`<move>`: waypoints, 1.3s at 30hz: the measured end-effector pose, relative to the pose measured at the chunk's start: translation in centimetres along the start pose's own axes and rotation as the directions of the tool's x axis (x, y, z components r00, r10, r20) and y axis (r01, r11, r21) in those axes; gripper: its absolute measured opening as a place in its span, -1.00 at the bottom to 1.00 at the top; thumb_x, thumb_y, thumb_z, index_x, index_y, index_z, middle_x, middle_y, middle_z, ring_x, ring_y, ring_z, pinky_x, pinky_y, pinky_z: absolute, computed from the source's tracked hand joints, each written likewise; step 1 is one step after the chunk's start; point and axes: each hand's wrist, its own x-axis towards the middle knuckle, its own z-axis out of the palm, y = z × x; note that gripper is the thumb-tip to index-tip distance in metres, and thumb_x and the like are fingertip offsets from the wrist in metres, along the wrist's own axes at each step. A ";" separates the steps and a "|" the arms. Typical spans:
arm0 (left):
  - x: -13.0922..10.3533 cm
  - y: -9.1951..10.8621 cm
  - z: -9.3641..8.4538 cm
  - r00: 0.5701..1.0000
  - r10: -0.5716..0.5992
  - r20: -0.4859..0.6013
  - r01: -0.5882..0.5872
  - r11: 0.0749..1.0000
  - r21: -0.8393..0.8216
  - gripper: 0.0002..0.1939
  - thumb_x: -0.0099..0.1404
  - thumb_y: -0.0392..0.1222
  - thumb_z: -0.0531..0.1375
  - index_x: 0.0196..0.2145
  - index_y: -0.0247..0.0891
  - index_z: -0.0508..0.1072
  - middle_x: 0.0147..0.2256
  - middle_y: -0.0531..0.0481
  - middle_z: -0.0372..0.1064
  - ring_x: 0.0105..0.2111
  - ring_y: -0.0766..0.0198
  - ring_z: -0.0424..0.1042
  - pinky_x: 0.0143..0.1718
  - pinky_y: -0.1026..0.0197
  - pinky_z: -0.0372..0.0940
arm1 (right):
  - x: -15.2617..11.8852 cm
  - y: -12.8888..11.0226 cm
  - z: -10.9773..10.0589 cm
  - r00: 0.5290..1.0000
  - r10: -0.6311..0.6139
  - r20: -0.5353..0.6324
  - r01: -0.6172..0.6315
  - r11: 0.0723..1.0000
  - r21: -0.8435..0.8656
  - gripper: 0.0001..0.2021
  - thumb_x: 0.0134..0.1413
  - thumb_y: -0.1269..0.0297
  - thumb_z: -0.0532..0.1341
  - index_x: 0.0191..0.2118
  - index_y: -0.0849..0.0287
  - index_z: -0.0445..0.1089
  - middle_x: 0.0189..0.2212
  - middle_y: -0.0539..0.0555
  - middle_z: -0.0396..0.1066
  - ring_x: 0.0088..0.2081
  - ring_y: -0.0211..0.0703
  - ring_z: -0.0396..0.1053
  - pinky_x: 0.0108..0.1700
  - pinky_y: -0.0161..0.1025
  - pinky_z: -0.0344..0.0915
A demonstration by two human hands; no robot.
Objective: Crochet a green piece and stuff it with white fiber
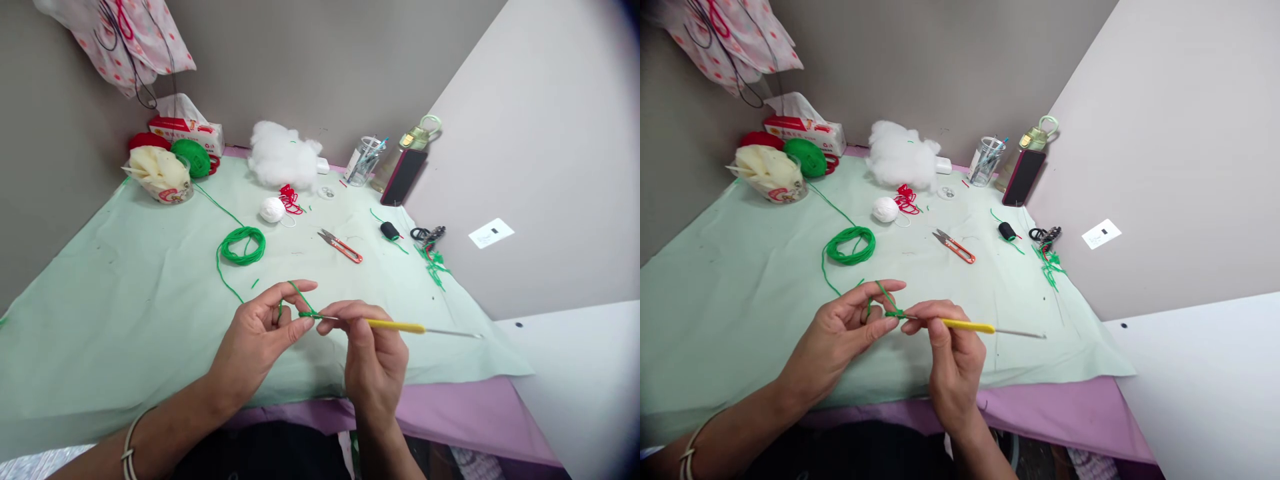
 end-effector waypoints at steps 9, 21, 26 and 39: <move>-0.2 0.2 0.5 0.964 0.234 -0.124 -0.203 0.954 0.219 -0.81 0.23 -0.25 0.39 -0.17 -0.10 0.67 -0.38 0.10 0.36 -0.58 0.45 0.11 -0.52 0.29 0.09 | -0.8 0.1 -0.2 0.950 -0.277 0.147 0.306 0.920 -0.246 -0.64 0.35 0.55 0.10 0.03 -0.02 0.49 -0.20 0.05 0.59 -0.12 -0.10 0.53 -0.11 -0.11 0.45; -0.6 0.2 1.0 0.985 0.141 -0.098 -0.131 0.986 0.102 -0.76 0.18 -0.17 0.44 -0.15 -0.11 0.66 -0.37 0.07 0.41 -0.57 0.45 0.09 -0.54 0.30 0.10 | -1.4 1.6 -0.2 0.922 -0.373 0.104 0.387 0.872 -0.299 -0.63 0.32 0.48 0.18 0.08 -0.10 0.53 -0.14 0.10 0.59 -0.15 -0.08 0.56 -0.21 -0.13 0.52; -0.5 0.3 0.9 0.991 0.084 -0.102 -0.079 0.996 0.045 -0.63 0.18 -0.11 0.45 -0.04 -0.10 0.61 -0.37 0.10 0.38 -0.57 0.46 0.08 -0.54 0.32 0.09 | -1.4 1.4 -0.1 0.929 -0.361 0.081 0.368 0.881 -0.297 -0.63 0.31 0.48 0.20 0.09 -0.11 0.52 -0.12 0.10 0.59 -0.17 -0.08 0.55 -0.22 -0.12 0.51; 0.0 0.0 0.0 1.000 0.022 -0.008 -0.023 0.998 -0.056 -0.61 0.24 -0.12 0.42 0.04 -0.10 0.58 -0.34 0.09 0.41 -0.59 0.48 0.02 -0.61 0.29 -0.10 | -0.9 0.5 0.5 0.982 -0.186 -0.029 0.186 0.982 -0.030 -0.75 0.44 0.36 0.10 -0.05 -0.02 0.53 -0.29 0.05 0.61 -0.21 -0.05 0.57 -0.13 0.02 0.49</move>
